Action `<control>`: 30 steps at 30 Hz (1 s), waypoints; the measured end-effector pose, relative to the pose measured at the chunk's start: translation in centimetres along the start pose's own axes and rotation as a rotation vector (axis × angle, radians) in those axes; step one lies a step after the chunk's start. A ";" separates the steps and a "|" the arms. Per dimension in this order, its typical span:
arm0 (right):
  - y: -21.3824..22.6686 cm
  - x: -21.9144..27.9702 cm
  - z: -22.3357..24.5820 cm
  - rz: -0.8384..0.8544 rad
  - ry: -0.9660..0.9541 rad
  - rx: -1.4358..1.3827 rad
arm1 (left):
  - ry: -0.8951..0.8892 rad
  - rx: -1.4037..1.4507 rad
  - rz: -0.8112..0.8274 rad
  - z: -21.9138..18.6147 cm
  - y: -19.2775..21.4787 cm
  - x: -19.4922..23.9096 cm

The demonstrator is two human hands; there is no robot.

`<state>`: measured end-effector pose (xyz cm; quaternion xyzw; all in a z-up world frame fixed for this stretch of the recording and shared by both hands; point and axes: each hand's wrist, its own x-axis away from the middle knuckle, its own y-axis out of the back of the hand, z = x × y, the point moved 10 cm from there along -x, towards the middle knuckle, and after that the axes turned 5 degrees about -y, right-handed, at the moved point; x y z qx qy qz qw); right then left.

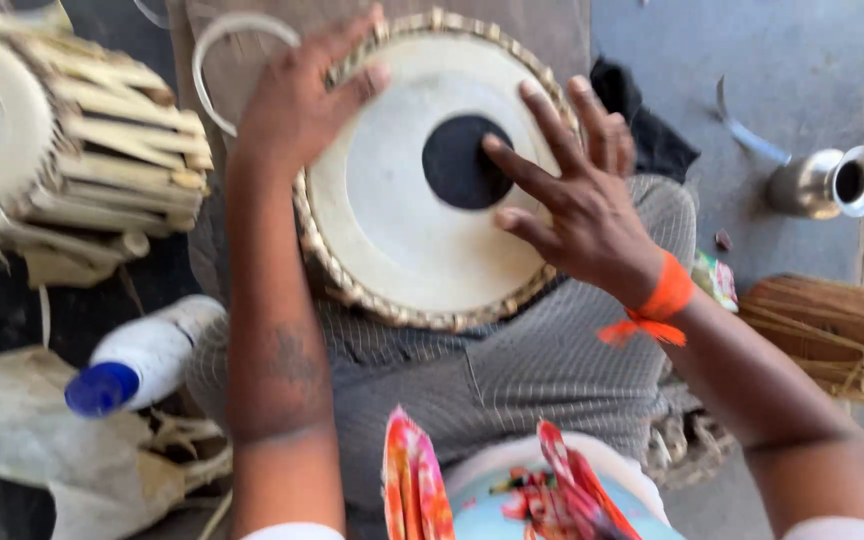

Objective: The person sits on the floor and applies a dark paste to the central black spot of a hand drum using their fingers. They smooth the paste in circular motions, occasionally dipping their fingers into a small container to add more paste. The person then moves the drum aside and handles a small packet.

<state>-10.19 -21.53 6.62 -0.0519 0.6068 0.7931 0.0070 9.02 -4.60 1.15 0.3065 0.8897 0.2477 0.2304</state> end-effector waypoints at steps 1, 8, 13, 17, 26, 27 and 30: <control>1.3 0.0 -0.2 -0.049 0.016 -0.015 | -0.009 0.003 -0.004 -0.2 -0.1 0.4; 2.1 -0.9 -1.5 -0.137 0.055 0.075 | 0.077 0.018 0.019 -0.8 0.3 0.6; 7.7 0.8 -14.6 -0.355 -0.213 -0.809 | 0.238 0.023 0.063 -0.2 0.1 0.8; 12.5 4.7 -27.8 -0.562 -0.535 -0.919 | 0.251 0.008 0.066 -0.3 0.2 0.7; 18.0 15.0 -40.0 -0.630 -0.847 -0.459 | 0.327 0.026 0.084 -0.3 0.2 0.6; 17.8 15.8 -40.7 -0.620 -0.872 -0.427 | 0.320 0.024 0.078 -0.5 0.2 0.6; 17.3 18.1 -42.1 -0.588 -0.931 -0.330 | 0.324 0.013 0.078 -0.7 0.3 0.8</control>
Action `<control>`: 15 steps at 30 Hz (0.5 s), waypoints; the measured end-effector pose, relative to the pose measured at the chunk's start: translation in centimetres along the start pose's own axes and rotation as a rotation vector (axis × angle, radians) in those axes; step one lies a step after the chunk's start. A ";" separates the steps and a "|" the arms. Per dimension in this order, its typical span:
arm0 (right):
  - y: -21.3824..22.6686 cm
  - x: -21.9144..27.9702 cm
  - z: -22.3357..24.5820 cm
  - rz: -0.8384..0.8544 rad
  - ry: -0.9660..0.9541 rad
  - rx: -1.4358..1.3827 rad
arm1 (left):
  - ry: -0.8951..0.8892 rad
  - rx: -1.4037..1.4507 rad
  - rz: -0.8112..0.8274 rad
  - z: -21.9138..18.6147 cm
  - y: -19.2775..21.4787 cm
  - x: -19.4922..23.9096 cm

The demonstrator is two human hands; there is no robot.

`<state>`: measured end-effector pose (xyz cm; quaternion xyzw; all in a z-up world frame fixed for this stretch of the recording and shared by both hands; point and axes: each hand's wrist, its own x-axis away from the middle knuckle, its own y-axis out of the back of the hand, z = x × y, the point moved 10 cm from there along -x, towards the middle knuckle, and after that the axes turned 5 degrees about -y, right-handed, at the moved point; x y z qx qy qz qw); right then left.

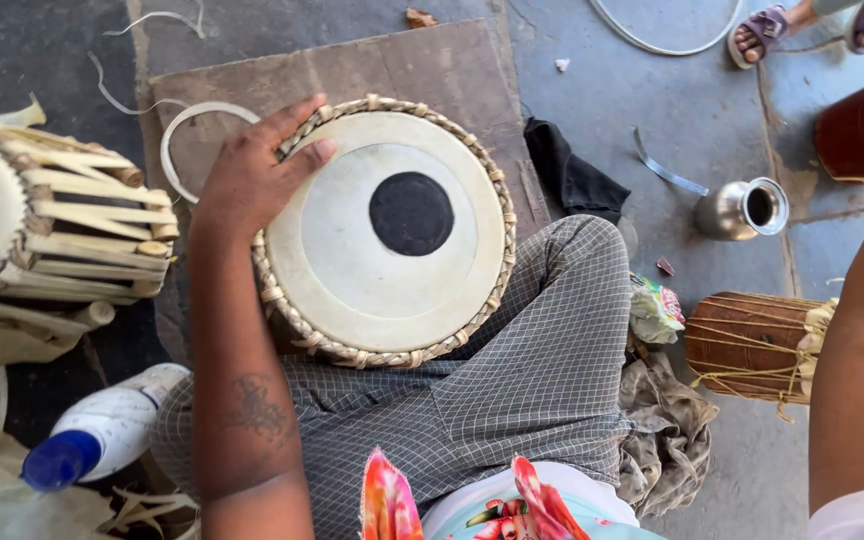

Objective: The person sits on the floor and applies a dark paste to the central black spot of a hand drum using their fingers. They smooth the paste in circular motions, occasionally dipping their fingers into a small container to add more paste. The person then moves the drum aside and handles a small packet.

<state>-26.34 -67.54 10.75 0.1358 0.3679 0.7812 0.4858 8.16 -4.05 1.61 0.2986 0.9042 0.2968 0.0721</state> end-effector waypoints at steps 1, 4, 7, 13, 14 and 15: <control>0.0 0.0 -0.4 -0.001 -0.001 0.027 | 0.016 -0.008 0.006 0.1 0.0 -0.1; -0.4 0.1 -1.4 0.003 -0.004 0.090 | 0.020 -0.020 0.007 0.3 -0.2 -0.3; -0.8 1.4 -2.6 0.016 -0.007 0.149 | -0.024 0.002 0.000 0.9 -0.5 -0.3; -3.1 5.0 1.8 0.045 0.062 0.232 | -0.239 -0.294 -0.285 -1.3 1.5 0.6; -3.3 5.2 2.0 0.049 0.110 0.240 | -0.286 -0.366 -0.380 -3.1 2.5 1.5; -3.4 5.9 2.6 0.049 0.168 0.248 | -0.320 -0.358 -0.436 -5.0 3.3 2.8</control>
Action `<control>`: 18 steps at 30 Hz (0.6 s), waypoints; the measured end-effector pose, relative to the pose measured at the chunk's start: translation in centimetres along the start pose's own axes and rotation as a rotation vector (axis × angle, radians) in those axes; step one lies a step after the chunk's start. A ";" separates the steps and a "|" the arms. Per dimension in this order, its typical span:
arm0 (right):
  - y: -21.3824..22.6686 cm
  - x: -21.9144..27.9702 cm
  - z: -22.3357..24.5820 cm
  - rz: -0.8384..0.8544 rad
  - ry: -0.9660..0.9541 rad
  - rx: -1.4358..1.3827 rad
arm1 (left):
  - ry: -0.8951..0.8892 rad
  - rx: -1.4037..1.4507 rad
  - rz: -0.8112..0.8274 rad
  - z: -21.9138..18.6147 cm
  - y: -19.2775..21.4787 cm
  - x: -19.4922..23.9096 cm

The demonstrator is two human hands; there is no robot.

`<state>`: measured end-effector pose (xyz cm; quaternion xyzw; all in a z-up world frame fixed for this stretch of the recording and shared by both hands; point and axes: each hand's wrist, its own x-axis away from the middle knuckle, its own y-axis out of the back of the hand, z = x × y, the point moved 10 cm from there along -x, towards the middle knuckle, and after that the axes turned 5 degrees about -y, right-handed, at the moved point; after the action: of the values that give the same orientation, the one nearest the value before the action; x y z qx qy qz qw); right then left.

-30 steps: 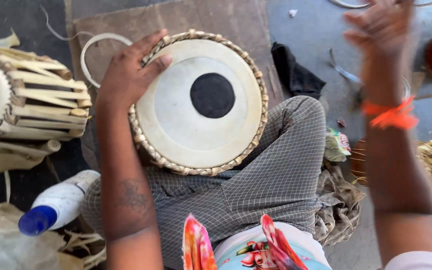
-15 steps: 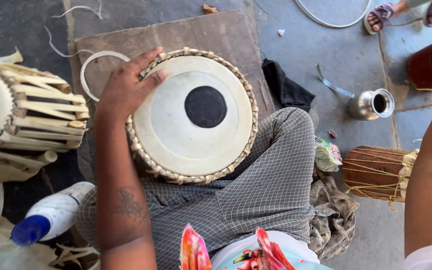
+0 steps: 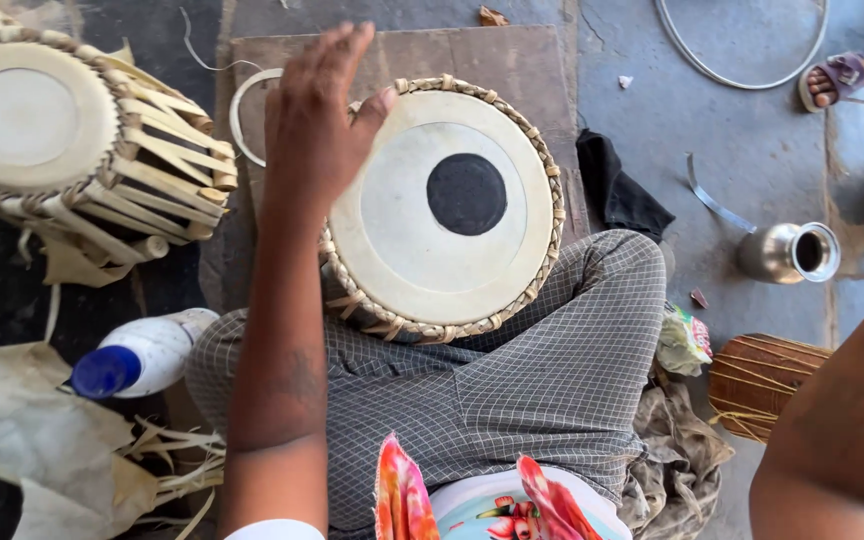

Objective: The person sits on the floor and applies a dark paste to the central black spot of a hand drum using their fingers. They smooth the paste in circular motions, occasionally dipping their fingers into a small container to add more paste. The person then moves the drum aside and handles a small packet.

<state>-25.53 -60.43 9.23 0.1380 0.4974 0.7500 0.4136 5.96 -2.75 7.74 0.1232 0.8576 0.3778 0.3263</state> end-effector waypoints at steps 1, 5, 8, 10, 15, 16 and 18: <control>0.0 1.2 2.4 -0.010 0.059 0.004 | -0.023 0.004 -0.061 -2.2 2.2 0.6; -1.1 11.2 18.8 0.094 0.640 -0.232 | -0.236 -0.178 -0.056 -15.5 9.6 5.7; -1.9 20.7 31.9 0.469 1.066 -0.486 | -0.237 -0.138 0.077 -20.5 12.3 9.3; -2.7 25.4 36.7 0.880 1.067 -0.579 | -0.058 -0.138 0.239 -18.7 11.6 12.7; -4.5 27.7 40.6 0.698 1.132 -0.527 | 0.761 0.339 -0.041 -6.3 12.8 31.4; -5.0 26.6 39.8 0.779 0.980 -0.730 | 0.827 0.324 -0.210 -4.7 14.5 36.4; -7.4 24.3 36.6 0.869 0.703 -0.944 | 0.959 0.231 -0.542 -1.7 17.9 47.2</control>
<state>-14.35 -17.69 14.98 -0.1191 0.1248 0.9809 -0.0898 -31.49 30.14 -0.38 -0.2521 0.9468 0.1976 -0.0301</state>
